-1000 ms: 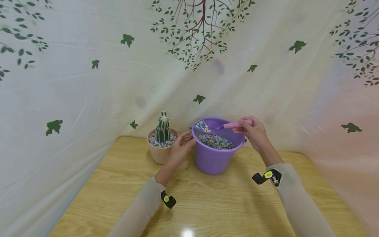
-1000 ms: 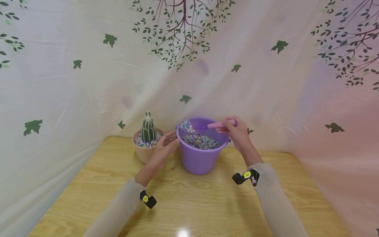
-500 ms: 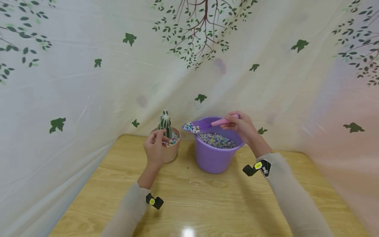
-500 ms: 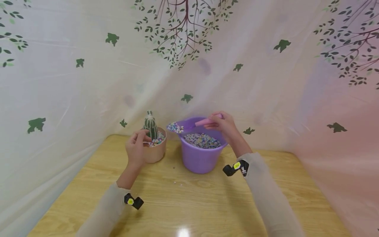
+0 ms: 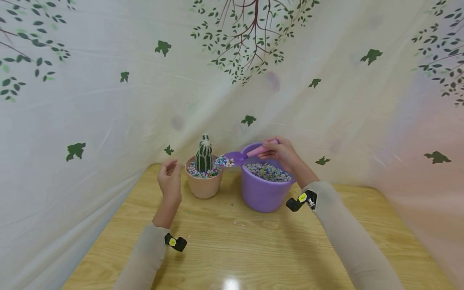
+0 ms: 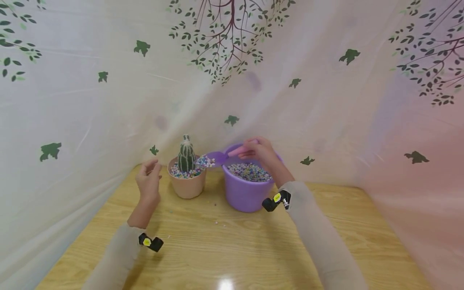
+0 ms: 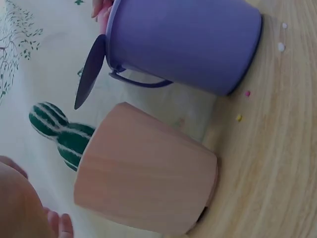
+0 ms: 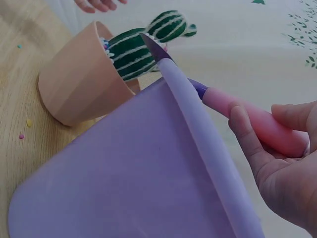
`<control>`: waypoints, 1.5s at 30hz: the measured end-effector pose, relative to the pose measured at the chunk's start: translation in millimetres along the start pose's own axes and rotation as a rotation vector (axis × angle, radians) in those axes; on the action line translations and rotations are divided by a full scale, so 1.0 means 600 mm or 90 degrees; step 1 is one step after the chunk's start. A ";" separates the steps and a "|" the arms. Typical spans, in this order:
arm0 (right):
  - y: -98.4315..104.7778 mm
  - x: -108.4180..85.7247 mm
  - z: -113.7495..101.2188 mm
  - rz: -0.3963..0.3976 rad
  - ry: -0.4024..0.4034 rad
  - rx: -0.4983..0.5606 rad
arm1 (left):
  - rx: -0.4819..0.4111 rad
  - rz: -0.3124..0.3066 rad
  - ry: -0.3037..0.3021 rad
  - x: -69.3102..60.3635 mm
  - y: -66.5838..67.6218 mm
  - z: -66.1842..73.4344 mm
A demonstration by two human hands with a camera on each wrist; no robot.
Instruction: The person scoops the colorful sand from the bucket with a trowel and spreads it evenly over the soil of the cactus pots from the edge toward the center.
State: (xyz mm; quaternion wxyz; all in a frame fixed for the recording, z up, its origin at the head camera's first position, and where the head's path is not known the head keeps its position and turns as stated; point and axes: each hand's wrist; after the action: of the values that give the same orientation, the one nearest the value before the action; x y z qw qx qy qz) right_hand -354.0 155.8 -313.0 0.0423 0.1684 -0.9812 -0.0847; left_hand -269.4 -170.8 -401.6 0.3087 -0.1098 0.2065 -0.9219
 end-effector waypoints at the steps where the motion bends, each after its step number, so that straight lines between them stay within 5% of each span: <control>1: -0.003 0.002 -0.001 -0.003 -0.001 -0.006 | 0.017 -0.013 0.023 0.001 0.003 -0.002; 8: -0.016 0.021 -0.007 -0.005 -0.017 -0.031 | 0.074 -0.133 0.142 0.001 0.010 -0.017; 19: -0.027 0.046 -0.014 -0.002 -0.021 -0.054 | 0.084 -0.190 0.149 0.012 0.021 -0.030; 30: -0.040 0.049 -0.022 -0.001 -0.025 -0.060 | 0.053 -0.161 0.142 0.033 0.031 -0.039; 37: -0.050 0.050 -0.027 -0.011 -0.019 -0.071 | 0.055 -0.098 0.124 0.016 0.017 -0.049; 45: -0.057 0.049 -0.026 -0.022 0.008 -0.095 | 0.081 -0.085 0.115 0.006 0.010 -0.048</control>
State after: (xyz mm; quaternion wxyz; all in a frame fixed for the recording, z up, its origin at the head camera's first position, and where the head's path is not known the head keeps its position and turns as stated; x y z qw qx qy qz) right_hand -368.7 112.0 -302.5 0.0592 0.1825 -0.9687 -0.1572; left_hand -278.6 -168.4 -429.4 0.2334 -0.0201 0.1667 -0.9578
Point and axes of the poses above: each hand's wrist, its own x-axis towards the middle knuckle, its own y-axis out of the back of the hand, z = x × y, and after that the axes turned 13 degrees about -x, right-handed
